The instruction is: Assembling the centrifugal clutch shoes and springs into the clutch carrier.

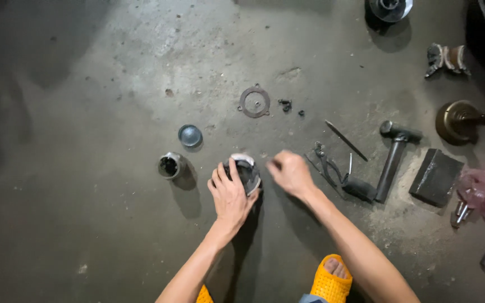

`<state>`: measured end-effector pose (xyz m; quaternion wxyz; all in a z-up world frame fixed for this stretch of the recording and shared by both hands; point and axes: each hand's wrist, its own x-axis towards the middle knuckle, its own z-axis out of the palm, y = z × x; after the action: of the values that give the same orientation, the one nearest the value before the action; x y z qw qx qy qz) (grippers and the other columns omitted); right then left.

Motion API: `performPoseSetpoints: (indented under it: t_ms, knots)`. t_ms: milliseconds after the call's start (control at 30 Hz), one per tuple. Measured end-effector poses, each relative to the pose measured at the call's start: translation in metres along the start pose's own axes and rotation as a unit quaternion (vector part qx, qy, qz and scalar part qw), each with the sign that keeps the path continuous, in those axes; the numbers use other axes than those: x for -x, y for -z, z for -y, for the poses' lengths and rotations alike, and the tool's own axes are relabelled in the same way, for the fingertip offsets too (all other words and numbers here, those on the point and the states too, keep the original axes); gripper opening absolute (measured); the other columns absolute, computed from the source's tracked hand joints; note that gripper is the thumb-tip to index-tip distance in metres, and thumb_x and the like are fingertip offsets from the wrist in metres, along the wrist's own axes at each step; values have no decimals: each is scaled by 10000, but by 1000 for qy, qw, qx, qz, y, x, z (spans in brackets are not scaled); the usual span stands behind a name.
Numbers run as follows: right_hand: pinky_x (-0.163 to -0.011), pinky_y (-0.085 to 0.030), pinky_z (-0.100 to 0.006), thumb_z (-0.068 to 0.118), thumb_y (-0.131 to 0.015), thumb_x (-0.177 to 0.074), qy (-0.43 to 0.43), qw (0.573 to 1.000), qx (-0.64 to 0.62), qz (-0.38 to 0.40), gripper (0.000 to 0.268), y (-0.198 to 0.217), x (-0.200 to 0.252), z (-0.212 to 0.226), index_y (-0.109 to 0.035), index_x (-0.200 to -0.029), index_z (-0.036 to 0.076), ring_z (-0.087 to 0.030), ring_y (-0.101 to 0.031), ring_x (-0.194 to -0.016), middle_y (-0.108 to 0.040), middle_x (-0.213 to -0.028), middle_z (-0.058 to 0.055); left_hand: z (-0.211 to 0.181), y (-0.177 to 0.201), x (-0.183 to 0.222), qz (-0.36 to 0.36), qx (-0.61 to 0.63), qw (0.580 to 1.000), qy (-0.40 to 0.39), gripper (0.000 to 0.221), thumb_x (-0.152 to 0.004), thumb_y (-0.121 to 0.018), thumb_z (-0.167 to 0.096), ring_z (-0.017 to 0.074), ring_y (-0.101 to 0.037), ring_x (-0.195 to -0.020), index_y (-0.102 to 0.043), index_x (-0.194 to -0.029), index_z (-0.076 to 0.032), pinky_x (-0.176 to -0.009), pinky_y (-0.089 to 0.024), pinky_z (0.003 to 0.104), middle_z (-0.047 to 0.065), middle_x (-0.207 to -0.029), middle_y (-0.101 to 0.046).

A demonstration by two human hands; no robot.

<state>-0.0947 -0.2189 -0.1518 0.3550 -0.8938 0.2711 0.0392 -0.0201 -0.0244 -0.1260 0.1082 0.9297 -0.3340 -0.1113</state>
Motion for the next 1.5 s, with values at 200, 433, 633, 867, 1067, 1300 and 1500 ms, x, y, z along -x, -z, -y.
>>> performPoseSetpoints:
  t_ms: [200,433,633,867,1067,1300,1500]
  knots:
    - [-742,-566,-464,169,-739,-923,26,973,126,-193,156,53,-90,-12,-741,-1034,60,-351,-644,-880,-584,-921,-127,14,37,-46,81,-1,982,-170,1154,-563,-872,-287,456,-297,-1476,-354,-1562,-33,-1141,-227,738,302,-1561,-329]
    - [-725,-560,-490,187,-725,-919,30,970,171,-170,191,44,-154,-26,-650,-967,17,-369,-612,-910,-541,-977,-158,29,46,-36,-37,208,962,-173,780,-760,-829,-154,455,-459,-1377,-481,-1438,8,-1126,-384,589,278,-1478,-419]
    - [-520,-545,-364,101,-717,-940,21,974,-221,52,94,65,-17,76,-725,-895,20,-233,-676,-598,-712,-711,-159,17,37,-11,-58,328,933,-133,451,-971,-673,-98,247,-651,-1161,-573,-1410,-74,-982,-563,378,85,-1244,-581]
    - [-387,-589,-301,71,-765,-902,-169,868,-445,144,160,-10,47,21,-686,-943,-62,-183,-679,-520,-740,-732,-225,23,10,15,4,400,910,-110,98,-901,-784,-165,192,-772,-847,-765,-997,-169,-764,-618,294,-9,-896,-765]
    - [-693,-619,-414,246,-682,-972,-70,994,66,-49,161,32,49,-34,-744,-988,99,-307,-755,-799,-750,-875,-129,30,15,5,-19,449,893,19,96,-862,-788,-80,225,-785,-784,-798,-949,-119,-691,-610,320,87,-828,-796]
    - [-638,-605,-511,271,-606,-815,-128,934,331,-36,242,25,78,-88,-662,-957,83,-396,-743,-688,-705,-810,-125,25,17,-15,-116,305,943,-61,52,-871,-779,-205,261,-642,-810,-741,-883,-172,-719,-495,391,30,-853,-641]
    - [-624,-585,-525,237,-648,-802,-37,968,208,-133,205,56,86,-26,-638,-948,94,-400,-717,-737,-660,-798,-155,31,1,-24,-103,236,962,-96,70,-890,-740,-233,262,-612,-833,-723,-887,-165,-720,-458,390,30,-884,-599]
